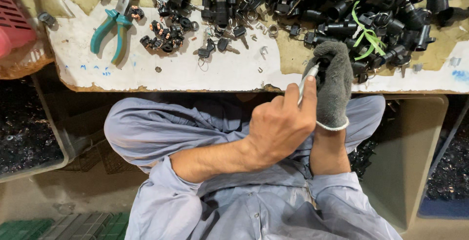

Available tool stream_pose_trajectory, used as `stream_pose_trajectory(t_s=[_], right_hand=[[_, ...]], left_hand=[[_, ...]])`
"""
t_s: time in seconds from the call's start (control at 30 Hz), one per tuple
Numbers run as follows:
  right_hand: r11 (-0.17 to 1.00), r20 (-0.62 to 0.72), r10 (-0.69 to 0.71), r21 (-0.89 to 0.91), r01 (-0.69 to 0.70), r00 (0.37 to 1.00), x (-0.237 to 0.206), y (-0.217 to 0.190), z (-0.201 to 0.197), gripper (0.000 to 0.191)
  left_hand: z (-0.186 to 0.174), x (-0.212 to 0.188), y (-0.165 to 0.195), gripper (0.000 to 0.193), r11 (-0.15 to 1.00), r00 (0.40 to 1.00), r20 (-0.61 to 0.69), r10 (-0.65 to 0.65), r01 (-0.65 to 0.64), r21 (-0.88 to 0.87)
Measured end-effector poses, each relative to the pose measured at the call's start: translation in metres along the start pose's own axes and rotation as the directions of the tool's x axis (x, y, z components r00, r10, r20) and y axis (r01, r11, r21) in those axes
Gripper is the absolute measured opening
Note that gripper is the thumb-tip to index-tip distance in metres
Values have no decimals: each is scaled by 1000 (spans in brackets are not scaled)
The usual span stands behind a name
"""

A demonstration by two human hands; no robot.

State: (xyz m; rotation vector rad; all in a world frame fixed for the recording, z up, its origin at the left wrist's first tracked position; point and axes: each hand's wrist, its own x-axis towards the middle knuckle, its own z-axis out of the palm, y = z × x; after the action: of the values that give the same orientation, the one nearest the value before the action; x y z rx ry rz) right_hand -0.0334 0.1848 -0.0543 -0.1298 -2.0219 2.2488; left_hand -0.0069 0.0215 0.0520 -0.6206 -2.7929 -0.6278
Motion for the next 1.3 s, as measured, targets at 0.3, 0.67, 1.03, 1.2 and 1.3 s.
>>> stream_pose_trajectory(t_s=[0.3,0.67,1.03,1.2,1.3], right_hand=[[917,-172,254,355,-181,952,-14,58,-22,31],[943,16,-99,-318,99,995,1,3,18,21],[968,65,106,222,-118,992,7,-28,31,42],[864,214,50,481,-150,976,12,-39,21,46],[825,234,-45,556,-96,971,15,-47,9,44]], left_hand=[[5,12,9,44,1000,1000,22,-8,8,-12],[19,40,-17,39,973,986,162,-22,58,-224],[-11,-8,-81,35,844,985,122,-119,165,-510],[8,-9,-121,33,746,963,-8,-271,205,-633],[26,-10,-134,34,707,932,-106,-347,186,-683]])
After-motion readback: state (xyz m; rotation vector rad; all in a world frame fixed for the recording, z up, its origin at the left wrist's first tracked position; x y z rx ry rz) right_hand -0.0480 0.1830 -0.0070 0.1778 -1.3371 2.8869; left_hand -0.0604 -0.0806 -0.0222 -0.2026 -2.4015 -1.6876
